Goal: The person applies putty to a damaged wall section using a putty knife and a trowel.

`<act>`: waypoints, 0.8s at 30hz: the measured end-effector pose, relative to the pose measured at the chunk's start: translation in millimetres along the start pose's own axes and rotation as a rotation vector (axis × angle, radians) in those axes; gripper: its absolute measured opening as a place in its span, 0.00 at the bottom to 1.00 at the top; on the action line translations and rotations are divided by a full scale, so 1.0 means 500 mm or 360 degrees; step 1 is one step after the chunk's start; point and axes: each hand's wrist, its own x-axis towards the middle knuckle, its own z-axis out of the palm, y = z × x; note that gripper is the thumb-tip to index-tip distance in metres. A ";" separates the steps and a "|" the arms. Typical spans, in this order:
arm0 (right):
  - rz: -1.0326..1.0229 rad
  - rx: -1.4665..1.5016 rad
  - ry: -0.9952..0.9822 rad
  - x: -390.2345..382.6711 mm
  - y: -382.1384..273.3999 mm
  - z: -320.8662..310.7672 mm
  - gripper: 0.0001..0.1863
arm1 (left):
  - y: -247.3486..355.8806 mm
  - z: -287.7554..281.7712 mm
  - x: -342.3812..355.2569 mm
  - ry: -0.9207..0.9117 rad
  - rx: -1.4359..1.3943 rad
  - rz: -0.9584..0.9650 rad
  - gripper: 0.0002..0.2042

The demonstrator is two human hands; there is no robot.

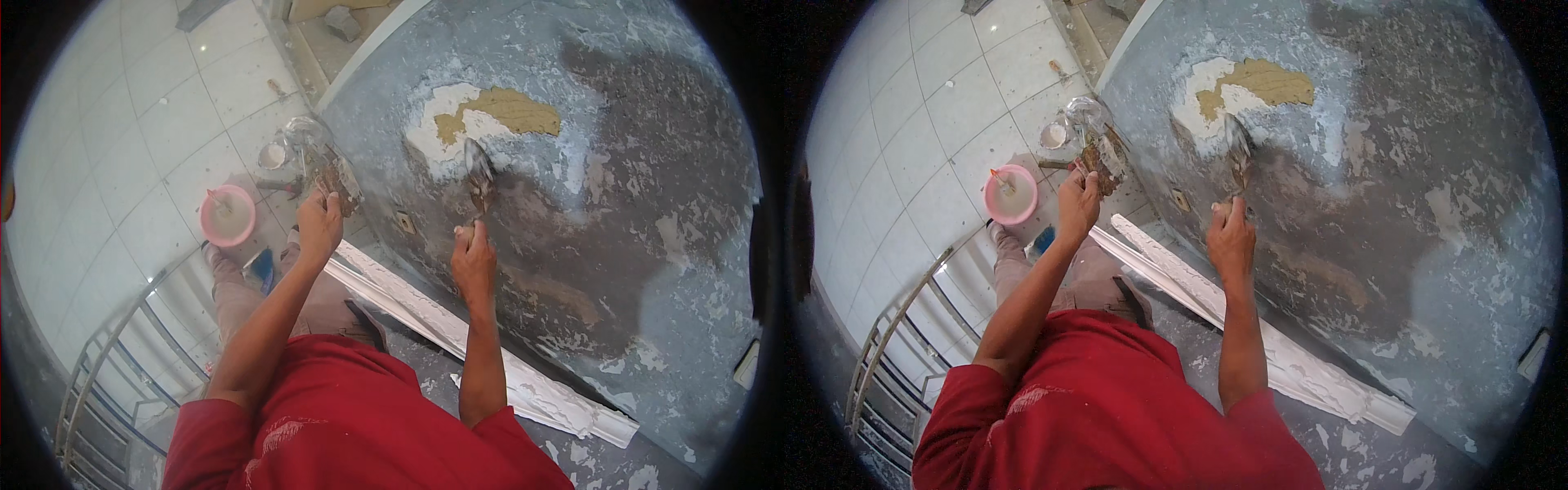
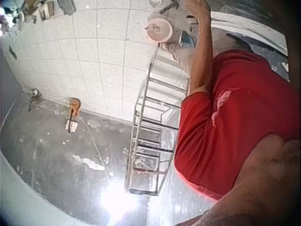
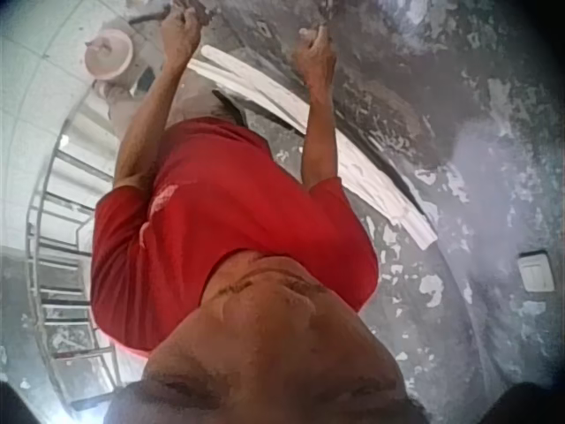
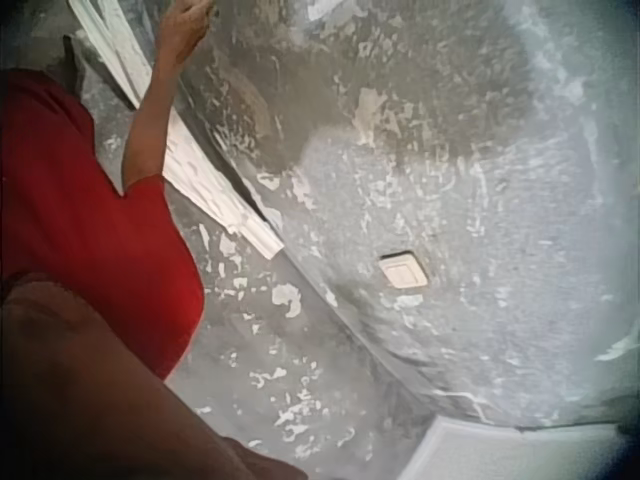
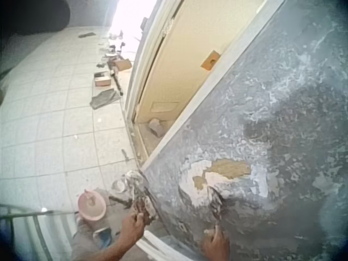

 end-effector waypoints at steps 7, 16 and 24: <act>-0.0031 0.0045 0.0020 -0.018 0.012 -0.002 0.19 | -0.005 -0.007 0.003 0.0025 -0.0058 0.0014 0.14; -0.0050 0.0015 0.0022 0.003 0.032 -0.009 0.20 | -0.014 0.008 0.002 -0.0059 -0.0207 -0.0053 0.14; -0.0023 0.0046 -0.0003 -0.014 -0.003 -0.026 0.19 | -0.031 0.003 0.007 0.0002 -0.0083 -0.0030 0.15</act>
